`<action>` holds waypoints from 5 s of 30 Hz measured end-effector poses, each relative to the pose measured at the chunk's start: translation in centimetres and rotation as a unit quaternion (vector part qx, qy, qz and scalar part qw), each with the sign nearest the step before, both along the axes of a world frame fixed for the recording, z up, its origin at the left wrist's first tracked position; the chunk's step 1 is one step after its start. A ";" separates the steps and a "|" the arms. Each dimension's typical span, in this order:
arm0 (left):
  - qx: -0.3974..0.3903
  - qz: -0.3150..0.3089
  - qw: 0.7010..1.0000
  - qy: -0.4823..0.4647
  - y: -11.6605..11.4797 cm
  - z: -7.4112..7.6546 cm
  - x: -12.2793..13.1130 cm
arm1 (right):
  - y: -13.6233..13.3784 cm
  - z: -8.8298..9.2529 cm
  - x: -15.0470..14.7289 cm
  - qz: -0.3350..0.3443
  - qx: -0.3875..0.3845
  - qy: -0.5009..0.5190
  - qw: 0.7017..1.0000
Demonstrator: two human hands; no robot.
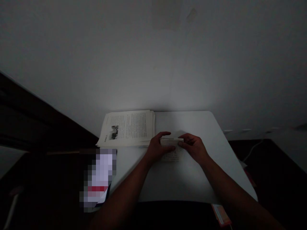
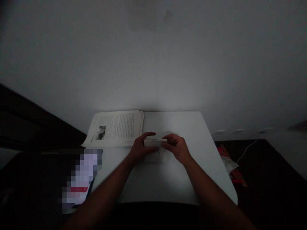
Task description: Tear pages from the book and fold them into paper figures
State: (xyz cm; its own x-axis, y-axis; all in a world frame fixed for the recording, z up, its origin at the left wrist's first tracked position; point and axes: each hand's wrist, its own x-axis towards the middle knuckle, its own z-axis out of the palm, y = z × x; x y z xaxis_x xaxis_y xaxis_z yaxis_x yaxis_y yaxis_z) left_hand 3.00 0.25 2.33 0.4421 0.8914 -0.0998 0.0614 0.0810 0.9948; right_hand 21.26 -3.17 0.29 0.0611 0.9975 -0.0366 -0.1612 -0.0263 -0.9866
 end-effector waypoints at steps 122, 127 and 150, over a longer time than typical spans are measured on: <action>-0.005 -0.110 0.989 -0.094 -0.5 -0.1 -0.4 | -0.5 -0.9 0.5 -0.006 0.042 0.057 0.997; 0.244 0.021 0.969 0.004 -0.7 0.0 -1.2 | -0.3 -1.0 0.8 0.002 0.029 0.022 0.999; 0.499 -0.158 0.756 0.393 -3.8 -0.4 -2.7 | -4.0 3.6 2.8 0.161 0.235 -0.493 0.822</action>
State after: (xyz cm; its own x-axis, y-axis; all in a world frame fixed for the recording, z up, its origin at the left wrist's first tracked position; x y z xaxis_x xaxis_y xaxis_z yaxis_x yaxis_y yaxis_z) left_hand 0.32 -3.55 1.97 0.8024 0.5582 0.2112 0.5244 -0.8284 0.1970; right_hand 24.07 -7.20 3.90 -0.4402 0.8574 0.2665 0.6636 0.5106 -0.5467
